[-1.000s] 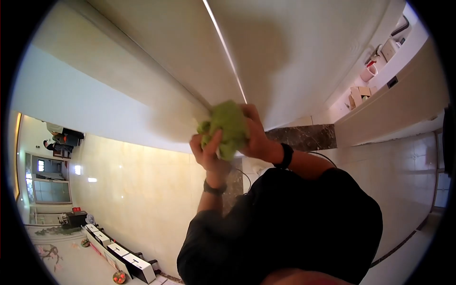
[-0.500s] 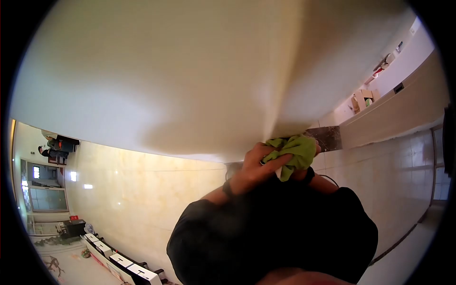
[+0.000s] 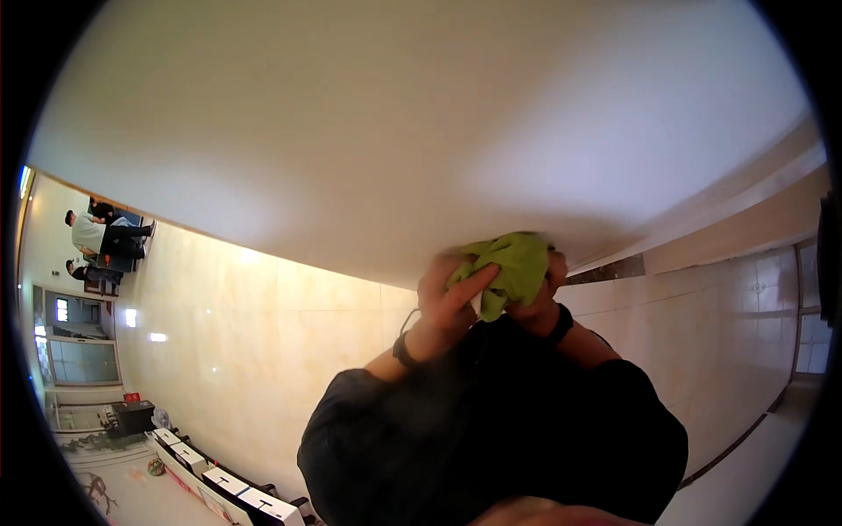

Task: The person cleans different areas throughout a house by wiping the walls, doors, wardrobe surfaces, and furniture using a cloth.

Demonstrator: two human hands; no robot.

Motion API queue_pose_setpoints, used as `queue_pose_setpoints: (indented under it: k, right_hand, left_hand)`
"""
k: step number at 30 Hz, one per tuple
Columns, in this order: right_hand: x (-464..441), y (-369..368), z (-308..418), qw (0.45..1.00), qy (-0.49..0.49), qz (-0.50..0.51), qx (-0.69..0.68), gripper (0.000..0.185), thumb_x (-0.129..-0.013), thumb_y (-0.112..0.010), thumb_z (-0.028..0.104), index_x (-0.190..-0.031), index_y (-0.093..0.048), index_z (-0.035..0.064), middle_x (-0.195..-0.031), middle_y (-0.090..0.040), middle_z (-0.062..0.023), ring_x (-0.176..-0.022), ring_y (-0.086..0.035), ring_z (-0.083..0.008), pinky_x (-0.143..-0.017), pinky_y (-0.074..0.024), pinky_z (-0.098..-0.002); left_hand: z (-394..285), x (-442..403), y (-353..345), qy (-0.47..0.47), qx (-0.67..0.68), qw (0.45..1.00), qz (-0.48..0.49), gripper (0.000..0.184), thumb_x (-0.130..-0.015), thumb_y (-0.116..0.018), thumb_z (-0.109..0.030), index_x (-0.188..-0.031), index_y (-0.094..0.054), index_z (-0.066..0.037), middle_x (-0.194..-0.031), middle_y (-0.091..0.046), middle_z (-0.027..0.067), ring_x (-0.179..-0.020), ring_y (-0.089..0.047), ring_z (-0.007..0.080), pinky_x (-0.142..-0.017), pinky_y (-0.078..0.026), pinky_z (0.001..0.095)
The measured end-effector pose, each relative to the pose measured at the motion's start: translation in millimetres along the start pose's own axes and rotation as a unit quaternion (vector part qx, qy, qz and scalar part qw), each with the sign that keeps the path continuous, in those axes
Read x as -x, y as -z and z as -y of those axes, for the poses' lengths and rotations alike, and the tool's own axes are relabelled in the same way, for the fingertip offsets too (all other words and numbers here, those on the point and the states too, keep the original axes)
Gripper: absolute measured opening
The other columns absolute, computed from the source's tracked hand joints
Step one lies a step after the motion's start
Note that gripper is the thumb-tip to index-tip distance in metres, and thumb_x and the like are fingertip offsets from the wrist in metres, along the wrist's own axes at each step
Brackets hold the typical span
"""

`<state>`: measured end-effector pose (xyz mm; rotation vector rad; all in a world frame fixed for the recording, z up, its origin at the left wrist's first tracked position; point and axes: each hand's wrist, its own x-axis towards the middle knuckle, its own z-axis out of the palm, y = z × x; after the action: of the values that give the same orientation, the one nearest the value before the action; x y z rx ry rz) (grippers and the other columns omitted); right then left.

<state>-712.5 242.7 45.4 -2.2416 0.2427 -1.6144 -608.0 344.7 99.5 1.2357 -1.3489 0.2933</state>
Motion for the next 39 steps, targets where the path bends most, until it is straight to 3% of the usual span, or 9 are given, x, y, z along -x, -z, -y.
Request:
queue_pose_setpoints:
  k: [5, 7, 14, 17, 22, 28, 35, 37, 39]
  right_hand:
    - [42.6, -13.7, -3.6, 0.908, -0.37, -0.025, -0.196, 0.046, -0.071, -0.078, 0.024, -0.11, -0.062, 0.005, -0.108, -0.062, -0.0086, -0.096, -0.06, -0.0246, -0.08, -0.0466, -0.034]
    - [62.7, -9.0, -17.5, 0.911, -0.367, 0.044, -0.181, 0.045, -0.074, -0.076, 0.026, -0.111, -0.062, 0.0056, -0.11, -0.062, -0.0082, -0.099, -0.06, -0.0239, -0.082, -0.047, -0.0343]
    - [70.9, -41.0, -20.7, 0.929, -0.216, 0.164, -0.25, 0.04, -0.08, -0.071, 0.022, -0.114, -0.06, 0.0041, -0.111, -0.063, -0.0088, -0.101, -0.061, -0.0235, -0.085, -0.0478, -0.0349]
    - [45.0, -50.7, -10.3, 0.976, -0.078, 0.168, -0.111, 0.042, -0.076, -0.073, 0.02, -0.112, -0.062, 0.0035, -0.112, -0.063, -0.0102, -0.102, -0.061, -0.0222, -0.084, -0.0483, -0.0345]
    - [-6.4, -46.0, 15.8, 0.998, 0.062, -0.011, 0.028, 0.046, -0.069, -0.079, 0.026, -0.108, -0.066, 0.0054, -0.111, -0.063, -0.0084, -0.098, -0.06, -0.0242, -0.083, -0.0465, -0.0342]
    - [66.8, -26.8, -17.9, 0.947, -0.316, 0.01, -0.062, 0.048, -0.067, -0.08, 0.032, -0.107, -0.066, 0.0087, -0.112, -0.061, -0.0073, -0.102, -0.055, -0.0262, -0.086, -0.0437, -0.0359]
    - [146.3, -60.4, -52.4, 0.838, -0.466, 0.001, -0.285, 0.048, -0.069, -0.08, 0.032, -0.107, -0.065, 0.0071, -0.114, -0.061, -0.0087, -0.107, -0.057, -0.0234, -0.088, -0.0445, -0.0371]
    - [86.7, -56.9, -16.9, 0.979, -0.143, 0.047, -0.138, 0.042, -0.073, -0.077, 0.026, -0.107, -0.064, 0.0037, -0.108, -0.064, -0.0092, -0.099, -0.062, -0.0242, -0.086, -0.0474, -0.0363]
    - [55.9, -70.5, 7.2, 0.997, -0.05, 0.011, -0.055, 0.039, -0.074, -0.075, 0.021, -0.106, -0.065, 0.0021, -0.105, -0.066, -0.0099, -0.094, -0.064, -0.0252, -0.084, -0.0493, -0.0347]
  left_hand:
    - [-1.4, -22.4, 2.2, -0.026, 0.031, 0.999, -0.01, 0.047, -0.056, -0.064, 0.007, -0.1, -0.073, -0.008, -0.091, -0.059, 0.0103, -0.085, -0.061, 0.0289, -0.068, -0.053, 0.0351]
    - [9.1, -9.6, -8.5, -0.032, 0.06, 0.997, -0.022, 0.048, -0.055, -0.064, 0.006, -0.1, -0.072, -0.009, -0.091, -0.059, 0.0103, -0.083, -0.062, 0.0282, -0.066, -0.053, 0.0345]
    - [46.3, 43.6, 14.7, 0.025, 0.013, 0.999, 0.016, 0.047, -0.058, -0.065, 0.007, -0.102, -0.071, -0.01, -0.089, -0.06, 0.0104, -0.077, -0.063, 0.027, -0.062, -0.054, 0.0334]
    - [50.2, 40.7, 38.3, 0.024, -0.032, 0.999, 0.027, 0.046, -0.058, -0.066, 0.006, -0.101, -0.071, -0.01, -0.09, -0.06, 0.0105, -0.076, -0.064, 0.027, -0.061, -0.054, 0.0334]
    - [36.5, 4.3, 41.1, -0.014, -0.03, 0.999, -0.021, 0.049, -0.057, -0.066, 0.007, -0.102, -0.071, -0.01, -0.092, -0.062, 0.0112, -0.077, -0.064, 0.0269, -0.061, -0.054, 0.0329]
    - [21.1, -19.1, 10.9, -0.044, 0.054, 0.997, -0.037, 0.051, -0.055, -0.066, 0.008, -0.103, -0.071, -0.01, -0.094, -0.063, 0.0119, -0.079, -0.065, 0.0268, -0.062, -0.055, 0.0318]
    - [37.0, 30.8, 23.9, 0.026, 0.015, 0.997, 0.071, 0.056, -0.055, -0.063, 0.011, -0.106, -0.07, -0.012, -0.1, -0.062, 0.0128, -0.082, -0.065, 0.0298, -0.065, -0.055, 0.0345]
    - [41.2, 42.1, 40.8, 0.05, 0.009, 0.995, 0.084, 0.057, -0.055, -0.062, 0.012, -0.107, -0.07, -0.012, -0.103, -0.061, 0.0141, -0.084, -0.064, 0.0314, -0.066, -0.055, 0.0358]
    - [49.8, 54.0, 60.7, 0.077, -0.015, 0.993, 0.088, 0.054, -0.059, -0.063, 0.012, -0.107, -0.07, -0.011, -0.104, -0.061, 0.0166, -0.088, -0.064, 0.0336, -0.07, -0.054, 0.0369]
